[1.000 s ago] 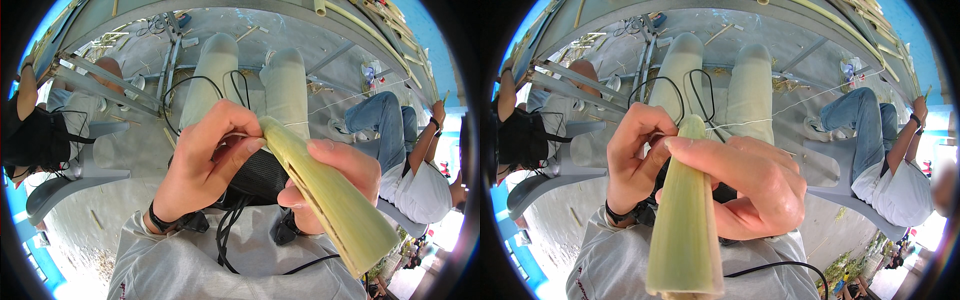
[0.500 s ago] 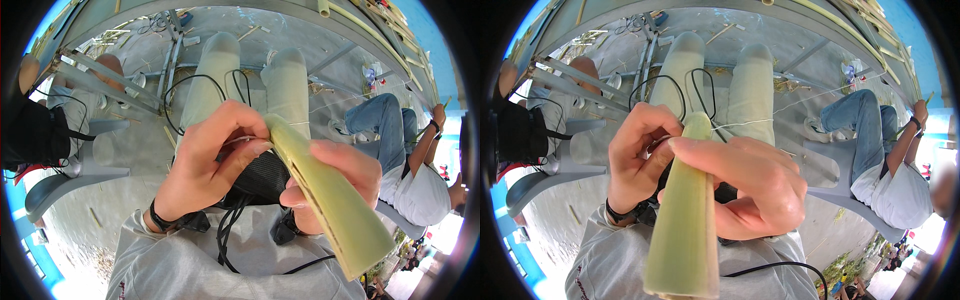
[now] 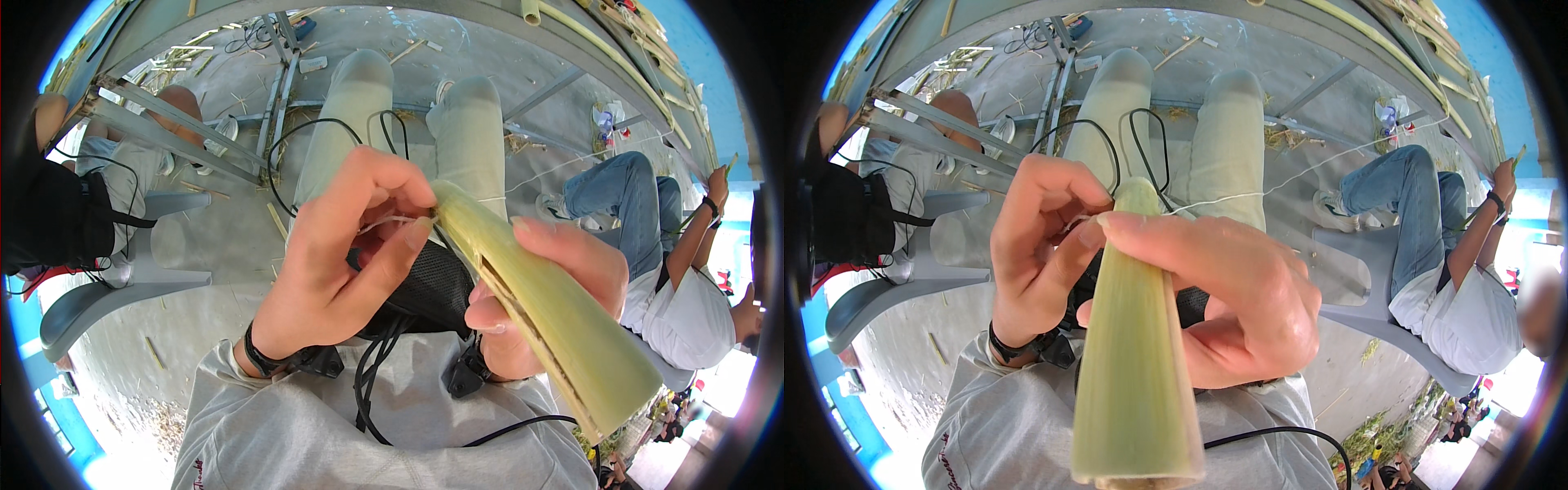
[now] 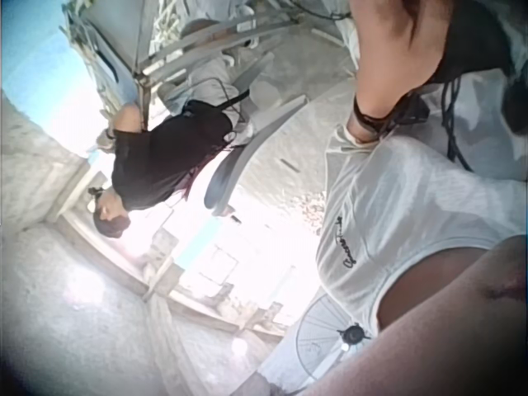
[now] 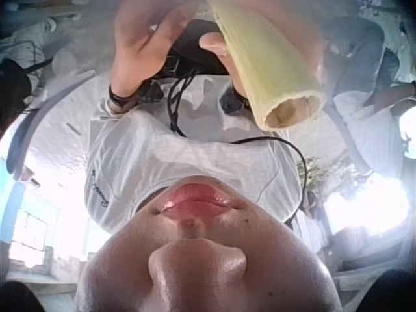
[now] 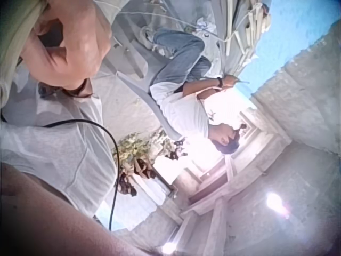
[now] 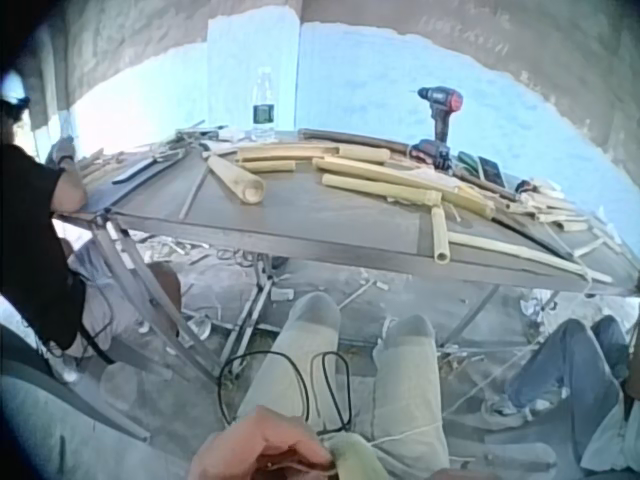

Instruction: Assembling bamboo strips into a structure by tying them with string.

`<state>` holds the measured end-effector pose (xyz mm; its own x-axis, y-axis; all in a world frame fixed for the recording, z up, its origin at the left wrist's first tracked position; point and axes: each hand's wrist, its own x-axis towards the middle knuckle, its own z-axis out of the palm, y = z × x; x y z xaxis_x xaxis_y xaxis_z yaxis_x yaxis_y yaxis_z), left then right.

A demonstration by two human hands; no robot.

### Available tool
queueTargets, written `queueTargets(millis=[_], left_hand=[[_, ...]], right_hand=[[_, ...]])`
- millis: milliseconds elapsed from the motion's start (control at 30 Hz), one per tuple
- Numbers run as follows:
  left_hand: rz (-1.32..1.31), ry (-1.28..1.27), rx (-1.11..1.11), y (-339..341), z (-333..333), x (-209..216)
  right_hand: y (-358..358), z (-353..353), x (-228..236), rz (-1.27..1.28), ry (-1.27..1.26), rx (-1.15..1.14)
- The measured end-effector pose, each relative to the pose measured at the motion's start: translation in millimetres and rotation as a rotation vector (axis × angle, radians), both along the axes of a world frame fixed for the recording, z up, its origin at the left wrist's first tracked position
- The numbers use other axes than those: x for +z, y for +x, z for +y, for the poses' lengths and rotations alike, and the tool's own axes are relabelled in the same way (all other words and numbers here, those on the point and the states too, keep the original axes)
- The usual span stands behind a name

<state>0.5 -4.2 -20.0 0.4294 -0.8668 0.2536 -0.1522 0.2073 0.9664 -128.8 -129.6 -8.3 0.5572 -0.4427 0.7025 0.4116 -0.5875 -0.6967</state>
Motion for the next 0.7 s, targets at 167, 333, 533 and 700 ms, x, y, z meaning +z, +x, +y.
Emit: queueTargets(millis=[167, 333, 533, 700], left_hand=[[0.016, -0.043, 0.124, -3.9, -4.1, -2.7], [-0.003, -0.023, 0.099, -1.6, -1.7, -1.6], [0.007, 0.014, 0.093, -1.7, -0.6, 0.3], [0.023, -0.011, 0.106, -1.9, -1.5, 0.4]], right_hand=[[0.6, -2.2, 0.8, 0.017, -0.031, 0.045], [0.8, 1.2, 3.2, 0.023, -0.042, -0.013], [-0.2, -2.0, 4.4, 0.046, -0.089, 0.016], [0.7, -2.0, 0.5, 0.028, -0.048, 0.000]])
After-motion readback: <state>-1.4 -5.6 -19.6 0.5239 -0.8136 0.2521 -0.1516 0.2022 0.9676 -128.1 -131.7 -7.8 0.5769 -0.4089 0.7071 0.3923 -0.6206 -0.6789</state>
